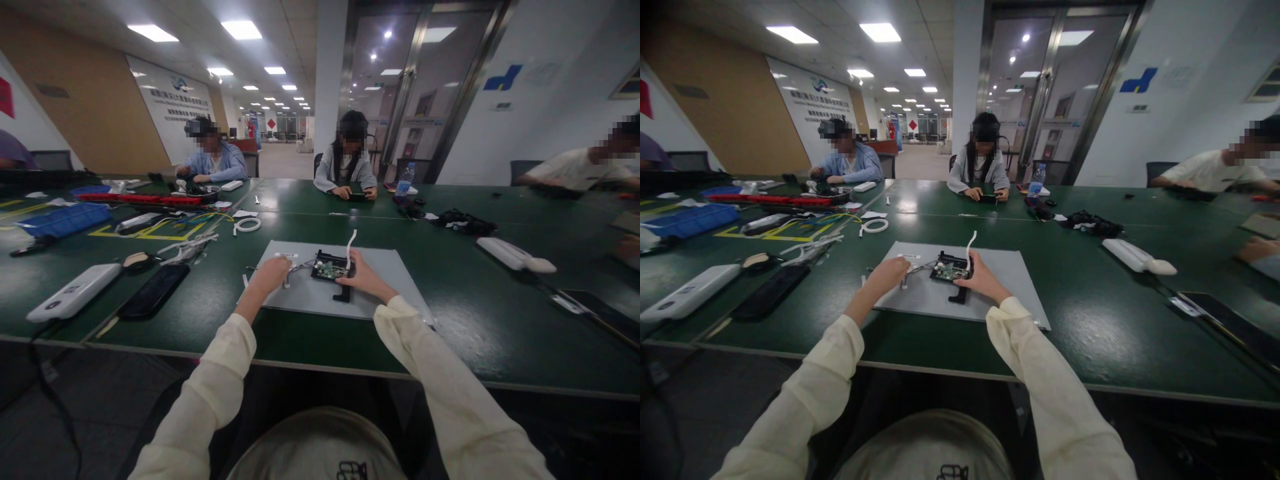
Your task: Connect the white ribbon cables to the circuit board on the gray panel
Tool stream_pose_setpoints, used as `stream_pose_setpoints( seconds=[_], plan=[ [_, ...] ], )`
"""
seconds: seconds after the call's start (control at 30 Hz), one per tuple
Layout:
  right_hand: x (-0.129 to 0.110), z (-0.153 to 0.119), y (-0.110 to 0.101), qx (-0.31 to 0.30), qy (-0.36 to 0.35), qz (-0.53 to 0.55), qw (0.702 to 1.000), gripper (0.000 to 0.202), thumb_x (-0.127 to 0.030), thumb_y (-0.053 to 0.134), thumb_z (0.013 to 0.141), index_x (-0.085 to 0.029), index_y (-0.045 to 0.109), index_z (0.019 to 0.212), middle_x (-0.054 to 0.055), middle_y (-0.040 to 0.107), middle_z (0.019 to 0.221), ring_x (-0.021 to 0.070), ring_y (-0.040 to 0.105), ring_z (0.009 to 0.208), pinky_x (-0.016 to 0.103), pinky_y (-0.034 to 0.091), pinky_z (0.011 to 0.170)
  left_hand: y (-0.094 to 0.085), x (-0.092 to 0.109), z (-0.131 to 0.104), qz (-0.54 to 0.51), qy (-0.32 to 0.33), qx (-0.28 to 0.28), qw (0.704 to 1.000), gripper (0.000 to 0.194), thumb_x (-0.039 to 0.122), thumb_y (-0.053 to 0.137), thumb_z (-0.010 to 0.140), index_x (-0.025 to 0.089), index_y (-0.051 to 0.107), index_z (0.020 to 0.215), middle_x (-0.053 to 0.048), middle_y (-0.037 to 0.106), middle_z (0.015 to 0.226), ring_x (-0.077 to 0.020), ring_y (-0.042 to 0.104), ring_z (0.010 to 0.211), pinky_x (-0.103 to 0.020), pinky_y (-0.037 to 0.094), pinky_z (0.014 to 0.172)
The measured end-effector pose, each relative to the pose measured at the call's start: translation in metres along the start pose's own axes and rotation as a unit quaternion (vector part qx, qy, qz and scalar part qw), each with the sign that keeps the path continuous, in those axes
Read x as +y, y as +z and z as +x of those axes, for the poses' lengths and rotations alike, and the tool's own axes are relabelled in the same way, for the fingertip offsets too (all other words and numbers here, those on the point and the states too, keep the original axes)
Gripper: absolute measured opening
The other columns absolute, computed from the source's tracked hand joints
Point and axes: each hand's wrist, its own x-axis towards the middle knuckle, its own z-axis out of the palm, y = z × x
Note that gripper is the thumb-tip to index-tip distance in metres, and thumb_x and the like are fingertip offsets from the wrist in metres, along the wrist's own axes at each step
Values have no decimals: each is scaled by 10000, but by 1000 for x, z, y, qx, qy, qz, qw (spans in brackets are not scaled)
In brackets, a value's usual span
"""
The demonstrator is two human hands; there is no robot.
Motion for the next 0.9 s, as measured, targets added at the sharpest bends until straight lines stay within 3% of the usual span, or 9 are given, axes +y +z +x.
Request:
stream_pose_setpoints(
  seconds=[0.27, 0.4, 0.5, 0.63, 0.8, 0.9],
  plan=[
    [0, 0, -1, -7, 6, 7, 1000, 868, -375, 752, 592, -188, 269, 1289, 137, 409, 1299, 258, 407, 1207, 413, 317, 1030, -11, -6, 7, -162, -16, 136, 977, 250, 221, 422, 827, 165, 644, 927, -46, 670, 879, -151, 604, 826, -249, 457, 784],
    [-2, -1, -1, -12, 1, -5, 1000, 863, -381, 742, 606, -179, 260, 1292, 141, 397, 1308, 254, 401, 1212, 396, 315, 1034, -26, -8, 8, -132, -25, 159, 978, 250, 236, 429, 833, 158, 654, 907, -48, 675, 853, -153, 605, 783, -247, 448, 758],
    [-1, -1, -1, -14, 2, -13, 1000, 860, -396, 733, 615, -181, 255, 1297, 138, 399, 1307, 256, 401, 1210, 399, 313, 1033, -33, -7, 10, -16, -33, 154, 987, 271, 193, 390, 850, 149, 657, 867, -82, 657, 853, -184, 604, 809, -279, 441, 770],
    [0, -1, -1, -12, 3, -22, 1000, 850, -398, 735, 615, -181, 263, 1288, 134, 410, 1296, 257, 418, 1192, 400, 318, 1028, -30, -6, 16, 116, -49, 116, 985, 263, 106, 376, 843, 116, 637, 875, -116, 617, 857, -205, 595, 834, -288, 455, 731],
    [-1, -1, -2, -13, 10, -36, 999, 843, -398, 733, 620, -180, 265, 1287, 135, 418, 1285, 262, 430, 1176, 405, 326, 1019, -19, -13, 25, 186, 6, 62, 980, 229, 53, 407, 820, 87, 631, 855, -140, 580, 929, -212, 560, 935, -279, 468, 751],
    [-1, -1, -2, -13, 12, -41, 999, 835, -404, 730, 623, -179, 273, 1285, 134, 420, 1281, 262, 432, 1171, 406, 325, 1016, -16, -19, 28, 201, 5, 45, 979, 242, 37, 397, 819, 84, 630, 866, -138, 570, 940, -217, 575, 910, -287, 482, 723]
  ],
)
